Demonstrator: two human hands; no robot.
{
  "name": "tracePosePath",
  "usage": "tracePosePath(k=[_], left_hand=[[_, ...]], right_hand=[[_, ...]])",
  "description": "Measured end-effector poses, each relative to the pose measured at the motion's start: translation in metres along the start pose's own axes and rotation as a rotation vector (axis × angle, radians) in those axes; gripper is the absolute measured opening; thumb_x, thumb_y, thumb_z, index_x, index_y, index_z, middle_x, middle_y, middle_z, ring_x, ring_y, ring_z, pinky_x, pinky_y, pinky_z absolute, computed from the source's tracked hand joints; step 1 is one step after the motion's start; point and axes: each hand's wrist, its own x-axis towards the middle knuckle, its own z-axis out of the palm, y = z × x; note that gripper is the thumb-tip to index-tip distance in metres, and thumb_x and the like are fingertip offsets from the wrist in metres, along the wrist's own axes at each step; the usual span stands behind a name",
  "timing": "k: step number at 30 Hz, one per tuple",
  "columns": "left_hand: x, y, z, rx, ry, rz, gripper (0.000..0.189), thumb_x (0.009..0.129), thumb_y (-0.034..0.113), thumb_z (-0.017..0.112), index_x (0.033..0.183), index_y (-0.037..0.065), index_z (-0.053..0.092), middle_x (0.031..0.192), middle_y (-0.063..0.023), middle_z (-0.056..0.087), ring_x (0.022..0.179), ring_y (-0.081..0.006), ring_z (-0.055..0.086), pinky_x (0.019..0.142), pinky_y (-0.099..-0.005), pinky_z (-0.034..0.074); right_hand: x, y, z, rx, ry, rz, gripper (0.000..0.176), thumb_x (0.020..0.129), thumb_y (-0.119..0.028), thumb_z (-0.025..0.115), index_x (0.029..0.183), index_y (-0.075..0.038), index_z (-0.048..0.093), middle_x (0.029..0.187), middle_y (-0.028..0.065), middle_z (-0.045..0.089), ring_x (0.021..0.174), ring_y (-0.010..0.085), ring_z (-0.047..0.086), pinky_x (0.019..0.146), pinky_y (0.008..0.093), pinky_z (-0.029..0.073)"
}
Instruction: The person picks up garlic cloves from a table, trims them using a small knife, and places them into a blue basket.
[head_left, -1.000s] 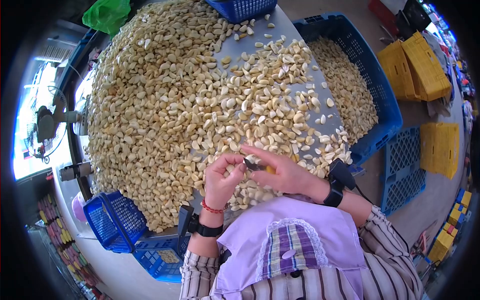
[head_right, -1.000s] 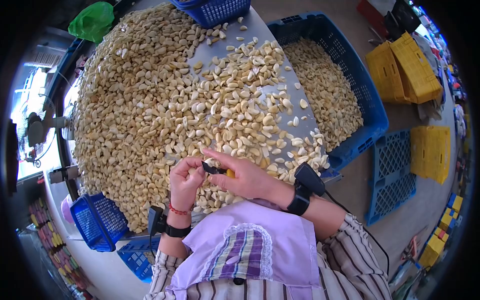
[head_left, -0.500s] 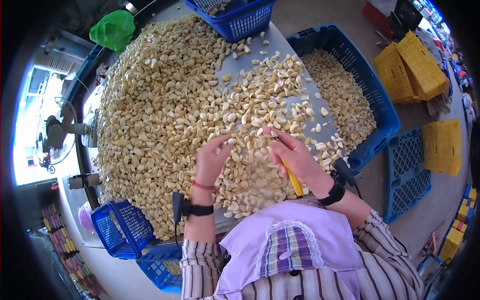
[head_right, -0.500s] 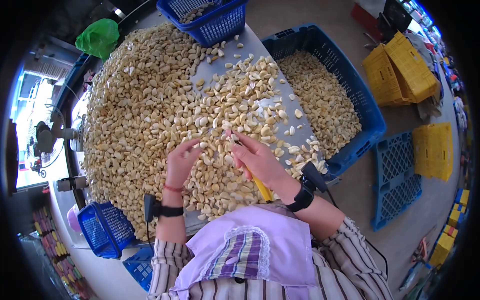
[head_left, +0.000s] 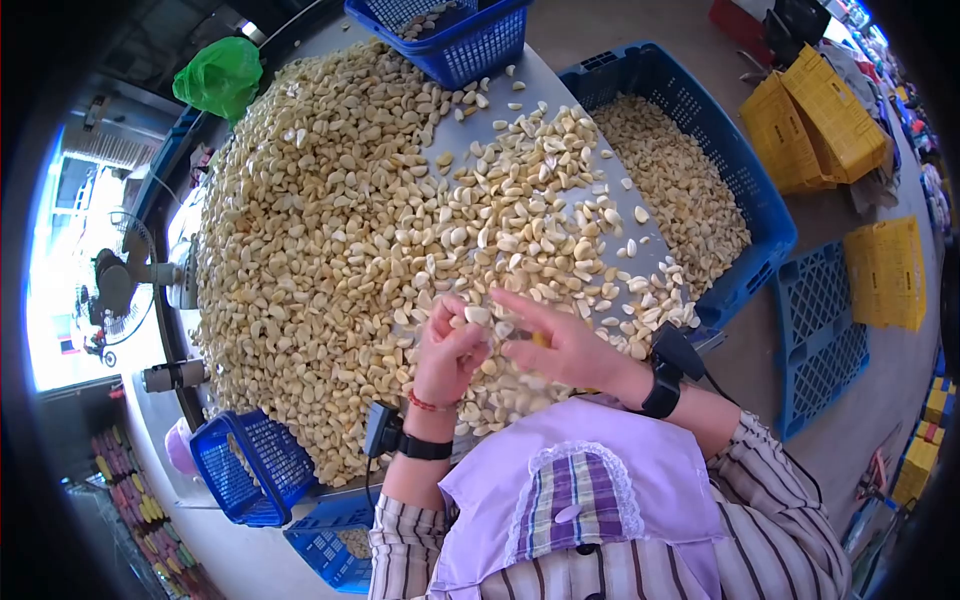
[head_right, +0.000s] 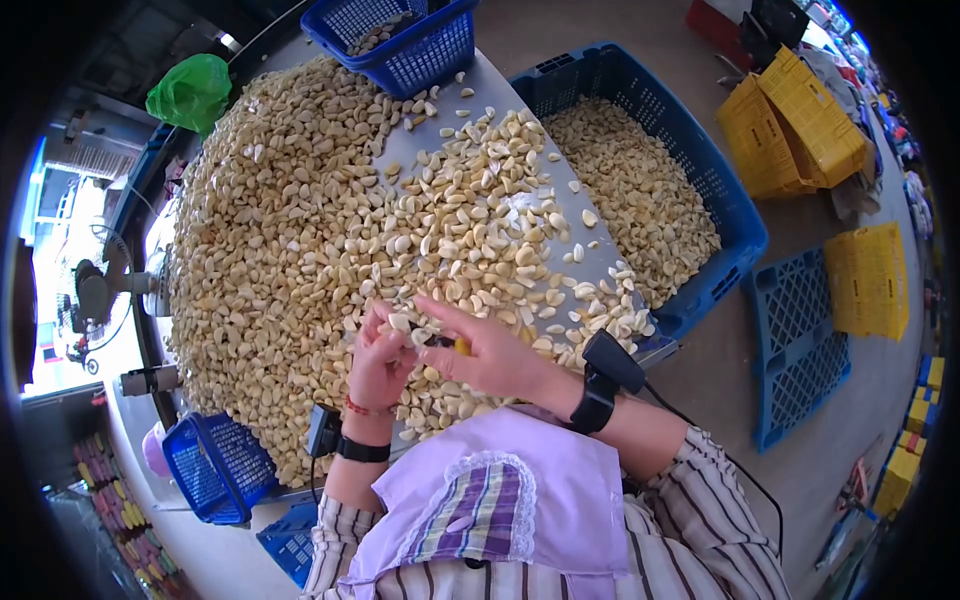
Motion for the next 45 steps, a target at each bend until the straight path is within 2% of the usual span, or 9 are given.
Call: tracePosePath(k=[9,14,20,21,30,35,37,43,45], left_hand=[[-0.018,-0.011,0.005,-0.576,-0.293,0.146,0.019,0.082,0.020,0.059,0.086,0.009,0.044,0.072,-0.0026,0.049,0.054,-0.0103,0.044,0.045,-0.0183,0.035],[-0.027,0.003,-0.007,-0.263,0.056,0.071,0.016,0.084,0.016,0.059,0.093,0.012,0.046,0.076,-0.0033,0.049,0.054,-0.0063,0.044,0.037,-0.0150,0.033],[-0.027,-0.011,0.009,-0.133,0.102,-0.040,0.017,0.086,0.013,0.063,0.094,0.013,0.048,0.085,-0.0026,0.060,0.062,-0.0048,0.054,0.039,-0.0138,0.034],[-0.026,-0.014,0.012,-0.158,0.047,0.001,0.016,0.087,0.011,0.063,0.095,0.013,0.048,0.088,-0.0031,0.062,0.064,-0.0044,0.056,0.039,-0.0131,0.034],[-0.035,-0.012,0.004,-0.496,-0.265,0.091,0.021,0.079,0.020,0.059,0.090,0.009,0.045,0.076,-0.0050,0.050,0.055,-0.0130,0.047,0.046,-0.0201,0.039],[-0.039,0.031,-0.037,-0.408,0.155,0.334,0.015,0.088,0.021,0.055,0.092,0.008,0.048,0.066,-0.0021,0.047,0.050,-0.0113,0.041,0.044,-0.0217,0.038],[-0.028,0.048,-0.057,0.501,0.614,0.202,0.020,0.091,0.026,0.055,0.090,0.006,0.058,0.063,-0.0023,0.053,0.051,-0.0141,0.046,0.048,-0.0251,0.043],[0.026,0.015,-0.073,1.884,0.585,0.215,0.020,0.083,0.022,0.067,0.088,0.002,0.066,0.073,-0.0005,0.065,0.063,-0.0124,0.058,0.057,-0.0247,0.046],[0.031,0.018,-0.074,1.732,0.579,0.131,0.020,0.083,0.020,0.067,0.088,0.001,0.066,0.073,-0.0008,0.066,0.060,-0.0108,0.058,0.054,-0.0250,0.046]], right_hand=[[0.005,-0.002,-0.001,0.282,0.005,0.132,0.047,0.094,-0.027,0.056,0.138,-0.014,0.045,0.091,-0.0013,0.062,0.068,0.0011,0.052,0.058,0.0179,0.044],[0.004,-0.005,-0.007,0.356,0.091,0.184,0.054,0.094,-0.021,0.054,0.144,-0.013,0.035,0.065,-0.0066,0.046,0.052,0.0002,0.040,0.049,0.0158,0.035],[0.014,0.024,0.015,-0.199,0.020,-0.442,0.072,0.088,-0.035,0.061,0.146,-0.009,0.028,0.097,0.0097,0.065,0.067,0.0105,0.056,0.063,0.0246,0.045],[0.006,0.006,0.007,-0.140,-0.113,-0.123,0.071,0.088,-0.035,0.061,0.146,-0.010,0.028,0.108,0.0132,0.065,0.073,0.0129,0.058,0.068,0.0268,0.047],[0.005,0.000,0.001,0.222,-0.084,0.089,0.044,0.095,-0.026,0.054,0.135,-0.010,0.049,0.085,0.0001,0.063,0.059,0.0011,0.046,0.057,0.0190,0.041],[0.009,0.000,-0.013,0.436,0.101,0.178,0.047,0.096,-0.025,0.053,0.139,-0.010,0.042,0.070,-0.0027,0.050,0.054,0.0012,0.045,0.044,0.0157,0.037],[0.012,0.003,-0.013,0.435,0.098,0.179,0.047,0.096,-0.025,0.053,0.139,-0.010,0.042,0.070,-0.0026,0.051,0.053,0.0015,0.045,0.044,0.0158,0.037],[0.017,0.012,-0.006,0.351,0.073,0.174,0.047,0.095,-0.024,0.055,0.139,-0.012,0.044,0.075,-0.0011,0.054,0.057,0.0019,0.047,0.044,0.0178,0.040],[0.015,0.007,-0.007,0.344,0.081,0.170,0.047,0.095,-0.023,0.054,0.139,-0.011,0.043,0.074,-0.0017,0.052,0.057,0.0021,0.046,0.047,0.0169,0.040]])
